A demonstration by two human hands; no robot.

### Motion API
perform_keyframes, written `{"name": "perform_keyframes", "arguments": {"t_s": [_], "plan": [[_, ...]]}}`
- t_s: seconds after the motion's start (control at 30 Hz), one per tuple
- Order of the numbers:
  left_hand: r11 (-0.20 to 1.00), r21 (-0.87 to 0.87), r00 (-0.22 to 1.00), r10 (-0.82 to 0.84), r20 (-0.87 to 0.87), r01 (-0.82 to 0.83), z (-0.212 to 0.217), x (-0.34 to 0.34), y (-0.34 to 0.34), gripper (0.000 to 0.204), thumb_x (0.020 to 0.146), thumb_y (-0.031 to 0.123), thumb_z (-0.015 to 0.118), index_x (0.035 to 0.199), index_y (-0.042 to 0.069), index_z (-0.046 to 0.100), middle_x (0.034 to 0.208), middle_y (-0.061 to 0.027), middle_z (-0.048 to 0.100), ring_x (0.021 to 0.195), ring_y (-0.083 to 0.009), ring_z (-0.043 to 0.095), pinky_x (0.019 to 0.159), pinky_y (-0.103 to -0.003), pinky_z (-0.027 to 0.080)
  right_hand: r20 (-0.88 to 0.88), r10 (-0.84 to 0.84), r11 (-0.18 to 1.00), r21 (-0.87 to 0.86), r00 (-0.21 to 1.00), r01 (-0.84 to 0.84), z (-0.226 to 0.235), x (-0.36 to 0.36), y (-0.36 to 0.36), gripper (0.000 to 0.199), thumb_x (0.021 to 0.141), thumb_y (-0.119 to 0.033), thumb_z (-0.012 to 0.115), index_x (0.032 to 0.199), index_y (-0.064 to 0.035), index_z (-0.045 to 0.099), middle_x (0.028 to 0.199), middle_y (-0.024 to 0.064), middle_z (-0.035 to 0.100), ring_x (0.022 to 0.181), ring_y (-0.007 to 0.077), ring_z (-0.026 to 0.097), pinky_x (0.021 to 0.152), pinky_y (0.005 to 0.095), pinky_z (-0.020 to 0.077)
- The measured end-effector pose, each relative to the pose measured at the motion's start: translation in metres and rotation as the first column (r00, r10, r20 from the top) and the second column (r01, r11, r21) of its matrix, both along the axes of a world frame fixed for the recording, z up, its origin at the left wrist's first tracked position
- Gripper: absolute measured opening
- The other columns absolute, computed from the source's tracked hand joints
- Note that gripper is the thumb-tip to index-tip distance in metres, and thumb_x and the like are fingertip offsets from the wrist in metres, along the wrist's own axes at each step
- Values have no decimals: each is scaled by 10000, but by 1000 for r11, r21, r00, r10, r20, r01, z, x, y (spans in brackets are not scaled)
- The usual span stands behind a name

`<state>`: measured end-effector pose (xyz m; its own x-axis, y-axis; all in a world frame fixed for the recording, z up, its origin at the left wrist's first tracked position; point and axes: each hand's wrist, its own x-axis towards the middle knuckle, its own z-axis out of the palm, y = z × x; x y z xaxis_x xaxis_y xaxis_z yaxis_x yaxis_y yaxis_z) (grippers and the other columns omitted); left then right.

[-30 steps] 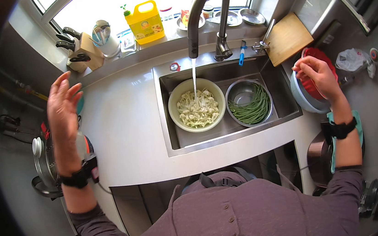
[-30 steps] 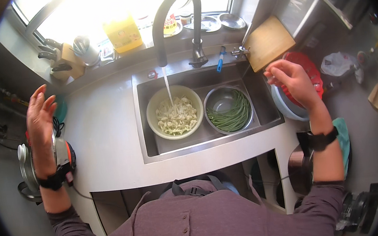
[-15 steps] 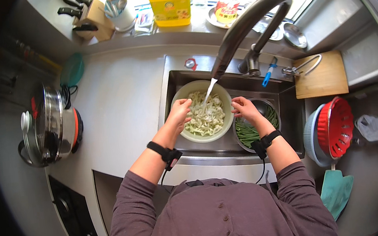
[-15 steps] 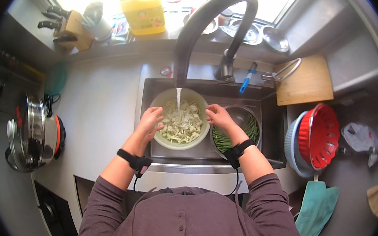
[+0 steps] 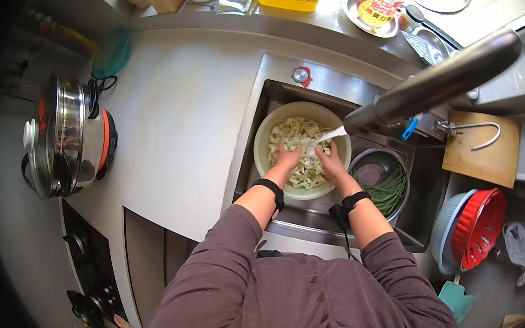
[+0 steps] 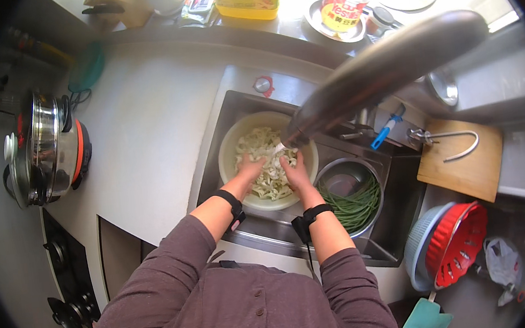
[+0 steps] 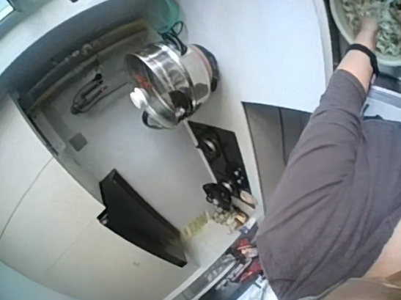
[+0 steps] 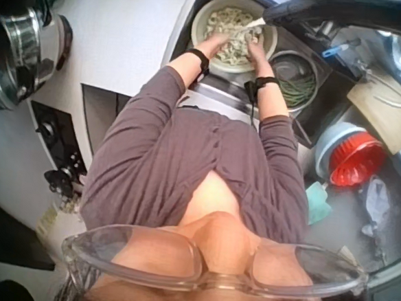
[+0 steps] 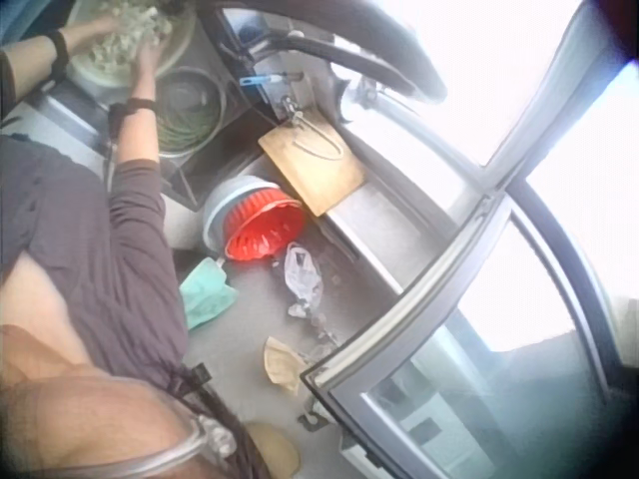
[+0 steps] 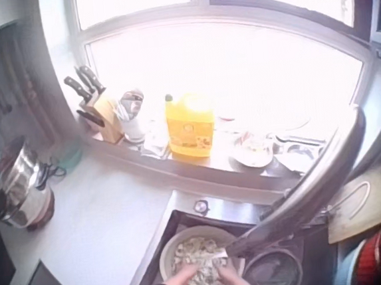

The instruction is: The person cuts cauliflower florets into smaller pieces using a knife on a wooden table, then transfers them into a bowl. They walk to the kitchen sink, add water and a cleaning agent, and wash the cauliflower by hand.

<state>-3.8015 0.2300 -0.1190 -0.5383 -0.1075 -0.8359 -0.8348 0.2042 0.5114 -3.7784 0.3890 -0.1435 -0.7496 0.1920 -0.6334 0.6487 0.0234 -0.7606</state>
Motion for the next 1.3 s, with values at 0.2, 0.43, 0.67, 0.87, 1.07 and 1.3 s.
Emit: {"name": "perform_keyframes", "arguments": {"t_s": [0.2, 0.43, 0.67, 0.87, 1.07, 1.3], "plan": [[963, 201, 982, 163, 93, -179, 37, -2, 4, 837, 851, 366, 650, 1517, 255, 156, 1529, -187, 53, 1317, -401, 336, 914, -580, 438, -76, 202, 978, -29, 976, -205, 28, 4, -14, 708, 868, -325, 676, 1426, -34, 350, 1381, 153, 465, 1245, 241, 460, 999, 335, 383], [969, 243, 995, 57, -77, -37, 48, -2, -9, 764, 870, 333, 632, 1495, 215, 209, 1510, -219, 157, 1355, -425, 275, 994, -619, 358, -282, 329, 943, 146, 901, -299, 60, -4, 1, 610, 880, -267, 681, 1389, -46, 426, 1362, 156, 477, 1255, 242, 447, 1007, 350, 385], [998, 11, 996, 63, -70, -63, 11, -31, -6, 892, 815, 475, 673, 1517, 213, 188, 1469, -294, 134, 1355, -405, 282, 1031, -439, 388, -73, 296, 917, 302, 952, -262, -23, -22, -7, 729, 902, -340, 642, 1465, -32, 297, 1474, 194, 344, 1337, 297, 375, 1042, 365, 359], [921, 376, 988, 42, 150, -96, 28, -15, -22, 702, 858, 408, 642, 1441, 174, 329, 1411, -170, 378, 1294, -351, 382, 994, -402, 428, -251, 354, 935, 63, 901, -350, 25, -4, 8, 464, 906, -276, 636, 1287, -38, 519, 1312, 104, 467, 1200, 196, 462, 973, 324, 401], [997, 63, 992, -28, -124, 36, 27, -14, -29, 800, 816, 368, 681, 1472, 138, 286, 1481, -214, 206, 1378, -344, 245, 1105, -398, 284, -176, 596, 727, 533, 783, -433, 49, -23, 32, 464, 931, -325, 605, 1288, -40, 524, 1362, 138, 473, 1296, 268, 409, 1051, 368, 345], [991, 118, 995, 73, -64, -65, -5, -35, -12, 753, 853, 291, 672, 1482, 149, 284, 1461, -236, 298, 1358, -319, 312, 1054, -390, 358, -117, 409, 903, 191, 905, -384, -3, -40, -3, 772, 901, -401, 634, 1465, -8, 283, 1441, 207, 382, 1352, 314, 348, 1074, 358, 313]]}}
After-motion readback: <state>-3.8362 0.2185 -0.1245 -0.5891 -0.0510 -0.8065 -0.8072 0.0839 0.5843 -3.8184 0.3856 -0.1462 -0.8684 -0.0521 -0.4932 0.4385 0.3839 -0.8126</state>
